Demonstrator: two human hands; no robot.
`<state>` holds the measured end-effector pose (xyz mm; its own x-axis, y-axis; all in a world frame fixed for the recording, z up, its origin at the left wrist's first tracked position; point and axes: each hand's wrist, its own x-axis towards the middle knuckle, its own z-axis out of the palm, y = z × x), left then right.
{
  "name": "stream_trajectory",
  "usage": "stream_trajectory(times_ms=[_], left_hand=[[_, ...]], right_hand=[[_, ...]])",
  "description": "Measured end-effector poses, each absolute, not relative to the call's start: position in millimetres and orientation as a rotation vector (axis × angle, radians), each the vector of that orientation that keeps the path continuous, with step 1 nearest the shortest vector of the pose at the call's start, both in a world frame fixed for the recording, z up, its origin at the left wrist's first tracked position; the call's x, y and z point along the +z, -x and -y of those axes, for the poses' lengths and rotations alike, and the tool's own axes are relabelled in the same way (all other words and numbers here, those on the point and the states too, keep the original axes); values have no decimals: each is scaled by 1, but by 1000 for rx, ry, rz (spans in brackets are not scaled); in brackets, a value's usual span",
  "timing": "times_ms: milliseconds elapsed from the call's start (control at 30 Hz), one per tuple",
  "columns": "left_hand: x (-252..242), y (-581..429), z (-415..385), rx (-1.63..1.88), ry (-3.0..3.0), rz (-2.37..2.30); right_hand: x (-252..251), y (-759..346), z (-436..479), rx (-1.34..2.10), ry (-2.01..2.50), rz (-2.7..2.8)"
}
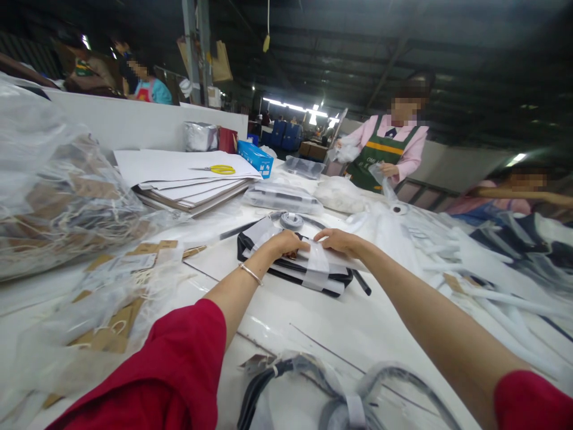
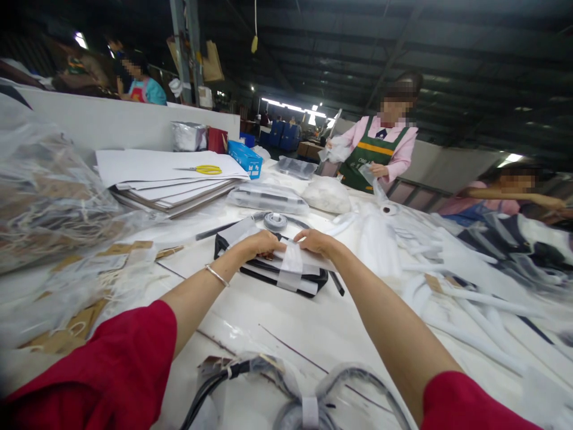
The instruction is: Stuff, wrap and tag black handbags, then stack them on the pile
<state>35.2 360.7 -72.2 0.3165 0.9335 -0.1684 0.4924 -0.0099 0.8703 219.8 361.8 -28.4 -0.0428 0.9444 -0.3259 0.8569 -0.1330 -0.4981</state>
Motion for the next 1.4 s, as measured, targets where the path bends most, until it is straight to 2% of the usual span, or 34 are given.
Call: stream_trajectory(times_ms=[333,767,1033,1200,1300,1400], left_hand=[[-74,-26,-361,990,-1309,-1314],[-79,-17,-355,1458,-1265,-1542],[-66,-17,-340,1783,-1384,-1700],[-68,-15,-343,1832,-1308,-1751],[-66,-16,-344,1828,-1310,-1783],[-61,-16,-343,1616,-1479,-1840]], right_hand=[[-23,-229,-359,929,1979,2096],[-13,-224,-356,784,2093,2166],[-2,-232,-342,1126,2032,1955],[-10,-231,-335,1109,2011,1929],[-6,-229,-331,1078,1962,2122],[12,-225,-331,856,2028,2420]])
